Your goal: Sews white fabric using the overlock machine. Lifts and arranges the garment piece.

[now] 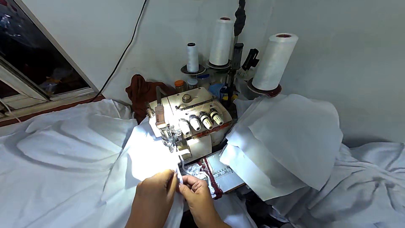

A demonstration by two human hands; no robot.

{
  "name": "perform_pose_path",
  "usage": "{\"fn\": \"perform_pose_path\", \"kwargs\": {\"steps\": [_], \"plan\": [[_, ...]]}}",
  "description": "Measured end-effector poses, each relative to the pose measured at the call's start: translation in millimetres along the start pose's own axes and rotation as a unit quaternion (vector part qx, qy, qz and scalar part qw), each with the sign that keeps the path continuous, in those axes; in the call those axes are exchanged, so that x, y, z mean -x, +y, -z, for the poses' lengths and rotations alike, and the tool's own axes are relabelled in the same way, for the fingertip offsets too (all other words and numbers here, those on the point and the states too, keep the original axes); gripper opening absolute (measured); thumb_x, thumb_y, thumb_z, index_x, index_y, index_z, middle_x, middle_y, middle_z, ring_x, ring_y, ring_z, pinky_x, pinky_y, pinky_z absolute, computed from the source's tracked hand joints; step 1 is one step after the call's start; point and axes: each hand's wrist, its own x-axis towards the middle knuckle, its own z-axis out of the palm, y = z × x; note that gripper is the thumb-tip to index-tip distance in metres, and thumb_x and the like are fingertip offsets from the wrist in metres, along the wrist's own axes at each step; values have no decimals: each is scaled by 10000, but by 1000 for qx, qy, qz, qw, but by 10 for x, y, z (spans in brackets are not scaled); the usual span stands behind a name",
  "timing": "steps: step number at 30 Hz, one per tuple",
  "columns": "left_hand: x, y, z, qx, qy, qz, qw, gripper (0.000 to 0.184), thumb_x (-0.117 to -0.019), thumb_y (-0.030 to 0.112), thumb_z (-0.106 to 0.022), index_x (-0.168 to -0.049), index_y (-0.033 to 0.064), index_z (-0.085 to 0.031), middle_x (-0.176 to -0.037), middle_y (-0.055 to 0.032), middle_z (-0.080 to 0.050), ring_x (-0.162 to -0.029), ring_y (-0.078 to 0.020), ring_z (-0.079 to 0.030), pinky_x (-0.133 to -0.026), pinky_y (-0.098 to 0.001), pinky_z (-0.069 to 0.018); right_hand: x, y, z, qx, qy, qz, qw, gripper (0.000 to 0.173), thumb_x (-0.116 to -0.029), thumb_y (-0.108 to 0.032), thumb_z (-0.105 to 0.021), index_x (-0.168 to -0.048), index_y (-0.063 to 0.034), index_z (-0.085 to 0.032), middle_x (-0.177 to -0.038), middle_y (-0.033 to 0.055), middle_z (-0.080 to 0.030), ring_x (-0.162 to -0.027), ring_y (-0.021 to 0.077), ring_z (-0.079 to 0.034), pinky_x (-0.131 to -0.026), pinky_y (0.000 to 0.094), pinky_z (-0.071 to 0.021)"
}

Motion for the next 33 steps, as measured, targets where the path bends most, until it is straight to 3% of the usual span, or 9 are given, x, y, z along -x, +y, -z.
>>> {"fn": "perform_pose_path", "kwargs": {"steps": [6,9,11,13,15,21,25,28,33], "plan": [[45,-7,-94,-7,28,39,999,282,-911,251,-558,-854,60,-758,-633,-53,-659,-545,-200,-651,-487,-393,-504,-166,31,-55,-8,42,-1,999,124,-954,5,-611,-947,30,-732,-818,33,-719,-721,24,-653,-687,188,-550],[189,-44,-13,4,27,50,998,256,-916,209,-549,-885,62,-756,-761,-82,-704,-661,-230,-701,-551,-418,-548,-179,25,-42,-18,42,-15,999,83,-935,3,-650,-954,36,-723,-794,38,-708,-696,40,-651,-672,201,-554],[288,-72,22,25,41,48,998,262,-948,189,-538,-925,48,-758,-833,-97,-681,-731,-236,-678,-608,-393,-547,-115,36,-11,-14,30,-31,999,81,-926,-3,-663,-970,36,-720,-808,38,-714,-703,44,-657,-671,207,-559],[344,-63,42,53,47,37,997,249,-995,198,-552,-929,43,-735,-801,-80,-702,-687,-166,-671,-608,-310,-542,9,58,33,10,24,-39,999,84,-921,-27,-665,-965,20,-719,-794,14,-703,-683,27,-638,-642,197,-538],[348,-35,51,61,38,14,997,255,-996,217,-566,-891,53,-729,-705,-53,-694,-585,-126,-645,-533,-279,-514,115,56,69,39,32,-19,999,89,-920,-41,-667,-959,13,-726,-789,1,-706,-682,6,-640,-638,180,-541],[100,12,-30,5,33,-3,999,274,-928,225,-557,-754,78,-710,-563,-23,-599,-475,-161,-601,-421,-344,-453,-174,-79,-32,79,70,25,994,97,-927,-7,-648,-885,4,-734,-744,-4,-691,-651,-11,-610,-627,154,-511],[25,-28,-97,19,48,36,998,268,-910,251,-560,-749,97,-710,-547,11,-556,-467,-127,-543,-438,-335,-426,-297,-39,-54,71,80,21,994,80,-918,-10,-680,-871,4,-744,-745,18,-699,-661,16,-623,-639,176,-522],[126,13,9,31,27,43,998,206,-882,193,-589,-837,78,-754,-643,-28,-674,-537,-167,-651,-476,-379,-510,-155,-38,20,83,64,26,994,49,-890,-37,-702,-880,-7,-739,-750,-2,-689,-663,3,-618,-628,170,-520],[78,-64,-30,64,38,42,996,215,-875,191,-575,-829,88,-759,-652,-11,-682,-558,-125,-648,-502,-327,-509,-135,-33,10,49,65,-4,997,34,-855,-6,-734,-826,-11,-718,-725,-4,-677,-653,12,-617,-633,177,-525]]}}
